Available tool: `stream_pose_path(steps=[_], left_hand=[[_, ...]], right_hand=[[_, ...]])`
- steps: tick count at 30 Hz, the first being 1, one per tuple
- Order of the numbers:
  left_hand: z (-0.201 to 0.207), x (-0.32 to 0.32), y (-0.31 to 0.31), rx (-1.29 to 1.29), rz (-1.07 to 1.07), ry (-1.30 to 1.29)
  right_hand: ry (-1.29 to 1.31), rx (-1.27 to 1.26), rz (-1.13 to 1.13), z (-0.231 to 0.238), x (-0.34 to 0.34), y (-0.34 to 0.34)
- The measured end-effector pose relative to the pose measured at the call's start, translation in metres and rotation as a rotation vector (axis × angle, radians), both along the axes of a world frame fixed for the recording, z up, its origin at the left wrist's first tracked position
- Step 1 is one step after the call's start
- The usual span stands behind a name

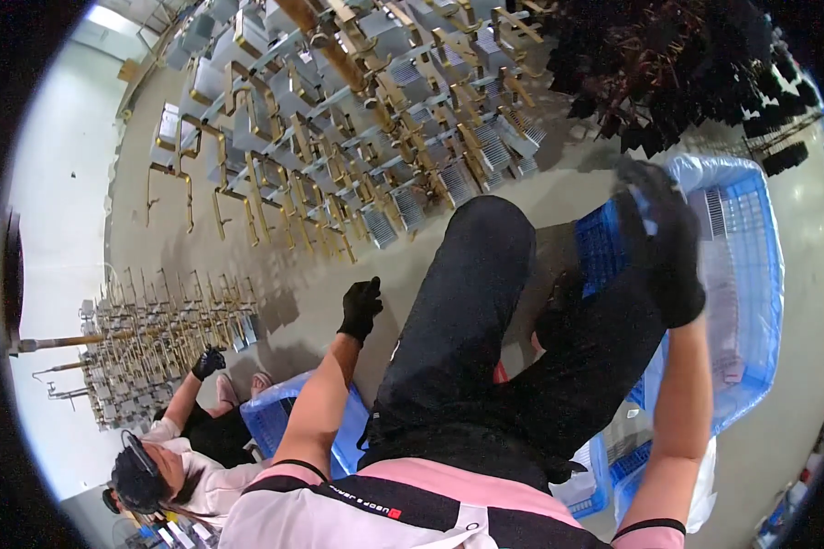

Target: Packing small metal components from a storage rack into a plastic crate.

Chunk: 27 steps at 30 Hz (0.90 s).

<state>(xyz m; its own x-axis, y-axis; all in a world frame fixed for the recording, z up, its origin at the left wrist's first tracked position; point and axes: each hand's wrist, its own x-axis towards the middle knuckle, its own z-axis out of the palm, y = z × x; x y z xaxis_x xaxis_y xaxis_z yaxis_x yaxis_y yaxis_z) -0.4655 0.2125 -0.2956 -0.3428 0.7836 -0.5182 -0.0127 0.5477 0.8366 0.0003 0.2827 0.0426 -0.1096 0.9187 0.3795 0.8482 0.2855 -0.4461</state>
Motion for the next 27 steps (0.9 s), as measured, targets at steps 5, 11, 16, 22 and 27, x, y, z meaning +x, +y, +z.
stream_pose_path(steps=[5, 11, 16, 22, 27], left_hand=[[-0.049, -0.013, 0.052, 0.084, -0.238, 0.447], [-0.117, -0.022, 0.117, -0.087, -0.277, 0.614], [-0.143, -0.113, 0.133, -0.024, -0.174, 0.713], [-0.128, 0.044, 0.131, -0.208, -0.404, 0.985], [-0.121, -0.007, 0.134, -0.282, -0.491, 1.027]], right_hand=[[0.180, -0.182, 0.136, -0.056, -0.046, 0.023], [0.091, -0.311, 0.162, -0.102, -0.029, 0.027], [0.200, -0.271, 0.197, -0.088, -0.041, 0.034], [0.061, -0.409, 0.091, -0.109, -0.017, 0.024], [0.085, -0.333, 0.177, -0.099, -0.034, 0.027]])
